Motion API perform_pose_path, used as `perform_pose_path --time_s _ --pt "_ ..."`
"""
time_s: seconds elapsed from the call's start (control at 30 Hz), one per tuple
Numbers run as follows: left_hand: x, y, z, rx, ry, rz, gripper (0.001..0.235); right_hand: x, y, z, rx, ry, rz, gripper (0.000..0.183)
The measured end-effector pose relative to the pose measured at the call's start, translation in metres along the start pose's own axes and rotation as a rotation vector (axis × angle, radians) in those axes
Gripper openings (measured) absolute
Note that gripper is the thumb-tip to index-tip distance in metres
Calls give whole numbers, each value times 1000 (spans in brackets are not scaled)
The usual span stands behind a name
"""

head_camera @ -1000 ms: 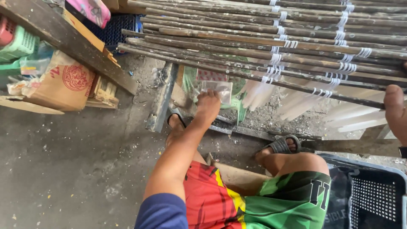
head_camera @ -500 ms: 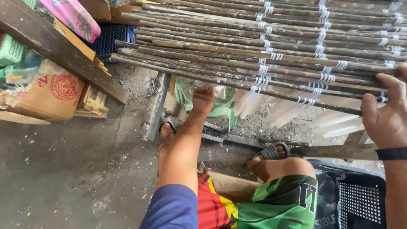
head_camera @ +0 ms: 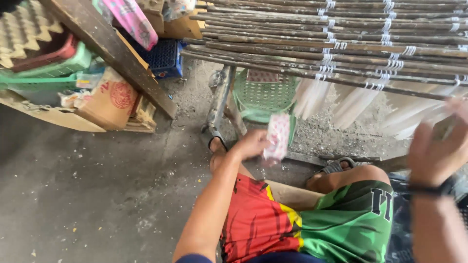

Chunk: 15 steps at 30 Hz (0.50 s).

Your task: Packing white candles into plastic bags from a wooden rack and placing the bags into a black crate.

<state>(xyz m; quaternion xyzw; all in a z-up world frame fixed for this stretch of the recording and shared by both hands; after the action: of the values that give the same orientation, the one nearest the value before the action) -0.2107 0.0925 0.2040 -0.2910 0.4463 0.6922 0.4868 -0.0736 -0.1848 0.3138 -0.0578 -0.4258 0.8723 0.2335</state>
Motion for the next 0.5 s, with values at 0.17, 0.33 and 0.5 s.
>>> perform_pose_path --time_s 0.17,0.33,0.5 --pt "-66 93 -40 -93 -530 -100 35 119 138 -55 517 -1929 -1285 80" --pt "-43 109 -135 -200 -914 -636 24 101 233 -99 155 -2295 -1648 63" --pt "-73 120 -122 -131 -599 -686 33 90 218 -70 245 -1982 -1751 23"
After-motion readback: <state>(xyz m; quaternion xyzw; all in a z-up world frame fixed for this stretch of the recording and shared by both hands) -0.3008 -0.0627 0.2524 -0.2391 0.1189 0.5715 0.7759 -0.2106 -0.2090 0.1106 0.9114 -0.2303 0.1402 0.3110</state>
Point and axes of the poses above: each hand's wrist, its own y-axis away from the middle knuckle, its own z-axis out of the back of the hand, x = y × z, the point moved 2 cm from there along -y, towards the middle knuckle, and after that the axes turned 7 degrees about x, right-handed, at the moved point
